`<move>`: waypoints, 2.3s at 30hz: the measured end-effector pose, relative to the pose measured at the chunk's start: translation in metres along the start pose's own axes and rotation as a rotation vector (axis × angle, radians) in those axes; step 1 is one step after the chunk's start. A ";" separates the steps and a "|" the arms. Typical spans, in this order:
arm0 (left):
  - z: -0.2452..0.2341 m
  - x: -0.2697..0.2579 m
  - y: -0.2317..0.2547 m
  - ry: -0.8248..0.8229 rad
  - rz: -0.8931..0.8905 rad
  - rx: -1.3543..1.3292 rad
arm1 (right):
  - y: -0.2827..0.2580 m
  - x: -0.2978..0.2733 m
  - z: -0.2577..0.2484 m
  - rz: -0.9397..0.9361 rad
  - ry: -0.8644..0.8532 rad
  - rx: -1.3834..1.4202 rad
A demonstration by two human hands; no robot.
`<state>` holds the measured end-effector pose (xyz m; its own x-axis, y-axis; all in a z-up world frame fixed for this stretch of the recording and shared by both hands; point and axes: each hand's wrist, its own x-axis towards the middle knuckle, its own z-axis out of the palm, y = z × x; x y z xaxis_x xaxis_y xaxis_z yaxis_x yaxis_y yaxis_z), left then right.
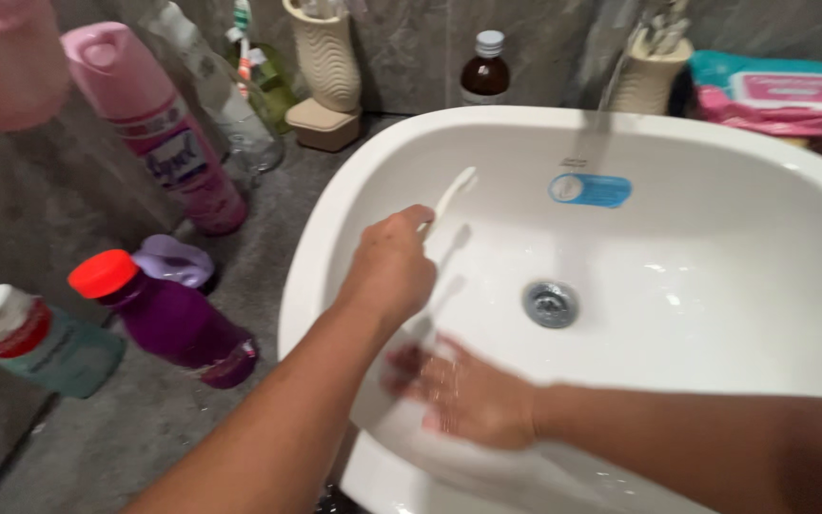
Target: The person scrubs the interior of a white bathroom sink using a toothbrush and running water. They repeatedly scrub the basin and drain area, rinse the toothbrush, and wipe the surface with their hand before turning off the tap.
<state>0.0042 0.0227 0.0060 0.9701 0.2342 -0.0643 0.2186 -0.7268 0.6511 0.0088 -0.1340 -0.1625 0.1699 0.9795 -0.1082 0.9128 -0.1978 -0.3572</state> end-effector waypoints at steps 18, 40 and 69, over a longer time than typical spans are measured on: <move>-0.012 0.020 -0.038 0.349 0.283 0.000 | 0.079 0.084 -0.032 0.136 0.328 -0.157; -0.011 0.007 -0.010 0.315 0.470 -0.046 | -0.115 0.050 -0.060 0.530 -0.080 0.819; 0.052 0.052 0.024 -0.084 0.266 0.091 | 0.110 -0.229 -0.093 0.830 -0.144 -0.851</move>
<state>0.0653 -0.0162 -0.0212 0.9991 -0.0235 0.0347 -0.0394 -0.8113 0.5833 0.1050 -0.3764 -0.0905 0.8298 0.5409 -0.1372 0.5060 -0.6257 0.5936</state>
